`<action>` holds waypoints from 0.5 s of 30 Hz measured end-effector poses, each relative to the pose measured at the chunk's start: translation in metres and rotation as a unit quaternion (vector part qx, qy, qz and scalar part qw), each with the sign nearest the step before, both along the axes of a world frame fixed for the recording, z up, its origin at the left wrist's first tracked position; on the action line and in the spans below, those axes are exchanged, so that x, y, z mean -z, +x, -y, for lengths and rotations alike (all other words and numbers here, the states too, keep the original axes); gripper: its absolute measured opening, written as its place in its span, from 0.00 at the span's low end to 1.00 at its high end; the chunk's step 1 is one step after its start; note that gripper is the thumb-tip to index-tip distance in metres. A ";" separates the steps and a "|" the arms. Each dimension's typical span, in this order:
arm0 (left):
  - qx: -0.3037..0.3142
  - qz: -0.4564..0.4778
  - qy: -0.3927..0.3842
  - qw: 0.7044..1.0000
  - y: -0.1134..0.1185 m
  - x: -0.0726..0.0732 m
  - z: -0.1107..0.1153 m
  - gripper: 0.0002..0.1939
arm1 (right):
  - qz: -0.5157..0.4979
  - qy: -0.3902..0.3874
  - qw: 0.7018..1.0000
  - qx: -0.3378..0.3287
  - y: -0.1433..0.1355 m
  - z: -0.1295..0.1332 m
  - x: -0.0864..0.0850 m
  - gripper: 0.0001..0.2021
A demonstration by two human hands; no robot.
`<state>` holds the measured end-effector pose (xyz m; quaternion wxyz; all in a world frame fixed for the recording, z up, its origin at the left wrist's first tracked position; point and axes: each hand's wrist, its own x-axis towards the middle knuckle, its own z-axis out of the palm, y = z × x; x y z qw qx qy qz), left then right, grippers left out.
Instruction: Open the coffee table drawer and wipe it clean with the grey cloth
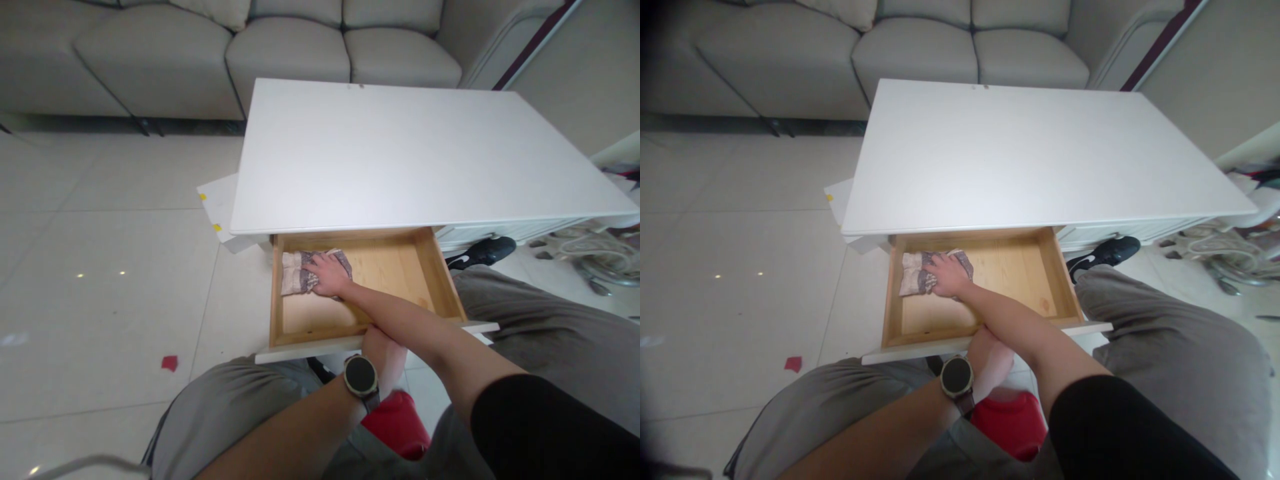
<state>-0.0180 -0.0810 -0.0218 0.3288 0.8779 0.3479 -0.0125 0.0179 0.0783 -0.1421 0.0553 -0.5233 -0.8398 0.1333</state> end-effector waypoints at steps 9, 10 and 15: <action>-0.005 0.001 0.009 1.000 -0.001 0.002 0.002 0.17 | 0.005 -0.001 1.000 0.001 0.000 0.000 0.000 0.31; -0.003 0.003 0.010 1.000 -0.001 0.003 0.002 0.17 | 0.005 -0.001 1.000 0.001 0.000 0.000 0.000 0.31; -0.040 0.003 0.011 0.999 0.001 0.007 0.004 0.17 | 0.008 -0.006 1.000 0.006 -0.001 -0.001 0.000 0.30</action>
